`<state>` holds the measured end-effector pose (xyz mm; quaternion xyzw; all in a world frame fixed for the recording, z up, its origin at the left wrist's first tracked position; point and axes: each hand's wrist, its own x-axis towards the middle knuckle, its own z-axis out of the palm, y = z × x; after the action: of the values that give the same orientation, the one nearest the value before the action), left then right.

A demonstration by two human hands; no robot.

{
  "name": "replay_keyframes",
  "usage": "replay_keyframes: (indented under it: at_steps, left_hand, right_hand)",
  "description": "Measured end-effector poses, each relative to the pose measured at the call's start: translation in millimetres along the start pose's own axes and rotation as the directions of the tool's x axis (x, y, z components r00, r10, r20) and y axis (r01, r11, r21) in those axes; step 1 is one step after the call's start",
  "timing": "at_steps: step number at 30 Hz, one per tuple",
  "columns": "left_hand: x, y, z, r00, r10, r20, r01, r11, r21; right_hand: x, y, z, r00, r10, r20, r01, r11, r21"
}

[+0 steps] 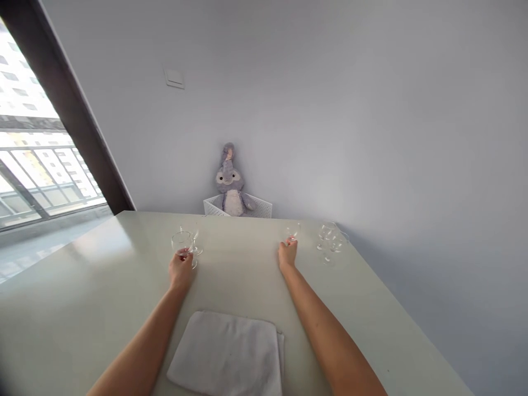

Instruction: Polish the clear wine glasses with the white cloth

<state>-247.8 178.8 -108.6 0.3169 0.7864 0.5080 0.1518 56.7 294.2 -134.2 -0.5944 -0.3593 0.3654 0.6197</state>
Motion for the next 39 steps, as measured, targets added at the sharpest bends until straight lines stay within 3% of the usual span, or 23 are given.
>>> replay_keyframes:
  at_steps: [4, 8, 11, 13, 15, 17, 19, 21, 23, 26, 29, 33, 39]
  left_hand:
    - [1.6, -1.3, -0.4, 1.000, -0.001, 0.005, 0.001, 1.000, -0.012]
    - [4.8, -4.2, 0.9, 1.000, -0.005, -0.004, 0.005, 1.000, -0.014]
    - [6.1, -4.9, 1.4, 1.000, -0.001, -0.014, 0.001, 1.000, -0.016]
    - [5.8, -4.3, 1.1, 1.000, 0.004, -0.009, -0.004, 1.000, -0.014]
    - [5.0, -3.1, 0.5, 1.000, 0.009, -0.002, -0.009, 1.000, -0.008]
    - [4.1, -1.6, 0.1, 1.000, 0.012, -0.006, -0.012, 1.000, 0.002]
    - [3.4, -0.1, -0.1, 1.000, 0.012, -0.013, -0.012, 1.000, 0.010]
    - [3.0, 1.5, 0.0, 1.000, 0.006, -0.019, -0.006, 1.000, 0.013]
    - [2.6, 3.0, 0.3, 1.000, -0.003, -0.024, 0.003, 1.000, 0.014]
    - [1.7, 5.5, 0.6, 0.999, -0.015, -0.033, 0.016, 1.000, 0.015]
    - [0.1, 7.0, 0.1, 0.999, -0.018, -0.036, 0.018, 1.000, 0.013]
    - [-2.3, 5.9, -2.3, 1.000, -0.006, -0.027, 0.006, 1.000, 0.004]
    - [-3.5, 2.6, -3.4, 1.000, -0.002, -0.023, 0.002, 1.000, -0.005]
  right_hand:
    - [-41.1, 3.3, 43.3, 0.984, 0.004, 0.178, 0.002, 0.999, -0.035]
    - [-82.5, 0.8, 85.2, 0.935, 0.032, 0.353, -0.010, 0.998, -0.064]
    - [-106.0, -5.0, 100.8, 0.879, 0.052, 0.474, -0.021, 0.997, -0.069]
    - [-114.2, -8.5, 99.5, 0.841, 0.069, 0.537, -0.034, 0.997, -0.075]
    - [-114.6, -10.3, 88.5, 0.828, 0.080, 0.555, -0.046, 0.996, -0.074]
    - [-106.9, -10.0, 68.2, 0.873, 0.075, 0.482, -0.062, 0.997, -0.042]
    - [-92.2, -8.5, 38.8, 0.953, 0.068, 0.296, -0.078, 0.997, 0.020]
    - [-72.5, -8.2, 1.0, 0.994, 0.078, 0.078, -0.084, 0.994, 0.072]
    - [-50.1, -10.9, -42.5, 0.993, 0.086, -0.084, -0.079, 0.993, 0.086]
    - [-17.3, -20.9, -105.4, 0.954, 0.098, -0.285, -0.071, 0.992, 0.104]
    - [7.9, -31.1, -145.4, 0.951, 0.116, -0.287, -0.083, 0.989, 0.125]
    - [20.4, -32.5, -152.5, 0.983, 0.133, -0.127, -0.115, 0.983, 0.141]
    - [-5.7, -19.3, -122.6, 0.994, 0.093, -0.052, -0.088, 0.993, 0.078]
